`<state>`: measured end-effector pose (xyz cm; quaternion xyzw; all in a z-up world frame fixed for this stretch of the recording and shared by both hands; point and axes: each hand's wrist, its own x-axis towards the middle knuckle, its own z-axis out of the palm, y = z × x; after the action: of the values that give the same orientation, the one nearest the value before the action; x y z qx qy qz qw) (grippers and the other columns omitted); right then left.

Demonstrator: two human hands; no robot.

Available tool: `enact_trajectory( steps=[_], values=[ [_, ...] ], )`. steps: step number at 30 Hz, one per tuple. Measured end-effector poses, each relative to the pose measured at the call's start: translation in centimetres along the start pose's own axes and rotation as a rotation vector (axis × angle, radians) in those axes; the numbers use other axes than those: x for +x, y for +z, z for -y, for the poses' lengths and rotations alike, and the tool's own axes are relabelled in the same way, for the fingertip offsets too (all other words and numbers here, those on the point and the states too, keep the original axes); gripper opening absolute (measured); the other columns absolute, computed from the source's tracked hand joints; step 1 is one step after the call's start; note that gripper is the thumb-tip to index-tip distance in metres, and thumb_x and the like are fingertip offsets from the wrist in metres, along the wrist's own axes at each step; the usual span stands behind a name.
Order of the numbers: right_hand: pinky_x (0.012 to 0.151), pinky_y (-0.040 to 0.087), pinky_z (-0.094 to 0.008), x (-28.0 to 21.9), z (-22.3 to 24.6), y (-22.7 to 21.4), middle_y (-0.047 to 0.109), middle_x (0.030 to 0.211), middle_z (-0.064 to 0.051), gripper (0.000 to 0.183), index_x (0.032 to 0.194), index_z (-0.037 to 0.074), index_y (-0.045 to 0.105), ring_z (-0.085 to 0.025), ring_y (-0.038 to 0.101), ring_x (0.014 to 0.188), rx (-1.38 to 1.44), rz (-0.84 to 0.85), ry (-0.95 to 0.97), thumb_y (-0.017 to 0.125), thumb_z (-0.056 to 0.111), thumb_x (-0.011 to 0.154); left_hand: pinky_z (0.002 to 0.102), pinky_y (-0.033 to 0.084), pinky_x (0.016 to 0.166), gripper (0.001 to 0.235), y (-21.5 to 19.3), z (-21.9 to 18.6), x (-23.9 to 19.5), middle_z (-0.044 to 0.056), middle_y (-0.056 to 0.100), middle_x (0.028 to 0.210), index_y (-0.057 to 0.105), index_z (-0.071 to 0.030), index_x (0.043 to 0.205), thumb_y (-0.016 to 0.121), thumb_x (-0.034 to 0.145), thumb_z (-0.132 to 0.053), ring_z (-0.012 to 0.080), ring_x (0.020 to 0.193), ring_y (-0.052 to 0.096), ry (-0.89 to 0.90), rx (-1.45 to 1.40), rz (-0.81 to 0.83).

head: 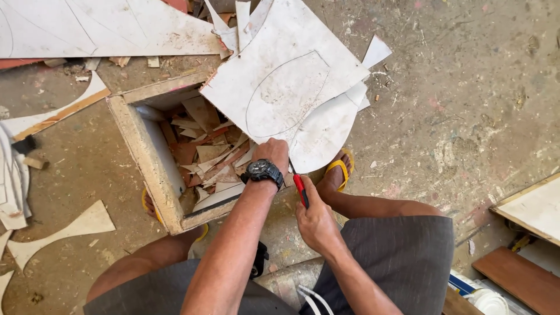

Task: Using a utility knife to cut a curved shape out of a white sheet of material following a drawn outline.

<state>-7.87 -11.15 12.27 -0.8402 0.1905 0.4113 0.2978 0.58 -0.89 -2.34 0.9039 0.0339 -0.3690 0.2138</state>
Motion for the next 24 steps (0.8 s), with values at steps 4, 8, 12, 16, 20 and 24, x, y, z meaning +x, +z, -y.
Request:
enact_trajectory(
  steps=[4, 8, 12, 16, 20, 24],
  values=[
    [0.063, 0.048, -0.041, -1.5, 0.3, -1.3, 0.072, 0.116, -0.022, 0.067, 0.162, 0.024, 0.033, -0.023, 0.059, 0.061, 0.042, 0.019, -0.030, 0.044, 0.022, 0.096, 0.047, 0.062, 0.071, 0.029, -0.6, -0.3, -1.5, 0.020, 0.074, 0.097, 0.074, -0.001, 0.099, 0.046, 0.099, 0.004, 0.0389, 0.088, 0.073, 0.035, -0.010, -0.010],
    [0.070, 0.046, -0.042, -3.9, -0.3, -1.4, 0.071, 0.111, -0.018, 0.064, 0.161, 0.024, 0.032, -0.026, 0.061, 0.071, 0.002, 0.048, -0.055, 0.042, 0.027, 0.098, 0.038, 0.059, 0.061, 0.022, -0.8, 0.1, -1.4, 0.012, 0.069, 0.082, 0.070, -0.003, 0.089, 0.054, 0.103, -0.003, 0.0281, 0.072, 0.066, -0.005, -0.035, -0.005],
    [0.096, 0.041, -0.035, -3.9, -4.3, -0.9, 0.068, 0.130, -0.006, 0.066, 0.163, 0.024, 0.029, -0.024, 0.068, 0.104, -0.115, -0.009, -0.159, 0.047, 0.028, 0.100, 0.034, 0.055, 0.055, 0.024, -0.9, 0.3, -1.1, 0.008, 0.062, 0.073, 0.066, -0.005, 0.083, 0.055, 0.104, -0.003, 0.0235, 0.064, 0.061, 0.023, -0.046, 0.000],
    [0.068, 0.040, -0.038, -6.2, -0.8, -2.1, 0.070, 0.091, -0.011, 0.066, 0.165, 0.032, 0.028, -0.024, 0.052, 0.063, -0.035, 0.077, 0.088, 0.041, 0.030, 0.100, 0.029, 0.043, 0.049, 0.036, 0.4, 0.7, -0.2, 0.000, 0.046, 0.063, 0.056, -0.011, 0.073, 0.051, 0.109, -0.006, 0.0166, 0.055, 0.043, 0.030, -0.036, -0.027],
    [0.067, 0.042, -0.041, -2.6, -2.1, -1.0, 0.059, 0.099, -0.010, 0.063, 0.161, 0.026, 0.035, -0.026, 0.053, 0.069, -0.020, 0.023, -0.029, 0.046, 0.022, 0.099, 0.027, 0.043, 0.048, 0.031, 0.4, 0.6, -0.3, 0.000, 0.049, 0.064, 0.061, -0.010, 0.078, 0.053, 0.109, -0.010, 0.0145, 0.054, 0.045, 0.044, -0.027, -0.016],
    [0.113, 0.043, -0.059, 0.7, -0.6, 0.5, 0.056, 0.143, -0.031, 0.067, 0.162, 0.035, 0.030, -0.052, 0.054, 0.131, -0.104, -0.012, -0.068, 0.046, 0.028, 0.098, 0.053, 0.063, 0.077, 0.019, -1.2, 1.6, -1.3, 0.026, 0.074, 0.091, 0.073, 0.008, 0.091, 0.060, 0.088, -0.005, 0.0442, 0.093, 0.074, 0.148, -0.206, -0.004]
  ],
)
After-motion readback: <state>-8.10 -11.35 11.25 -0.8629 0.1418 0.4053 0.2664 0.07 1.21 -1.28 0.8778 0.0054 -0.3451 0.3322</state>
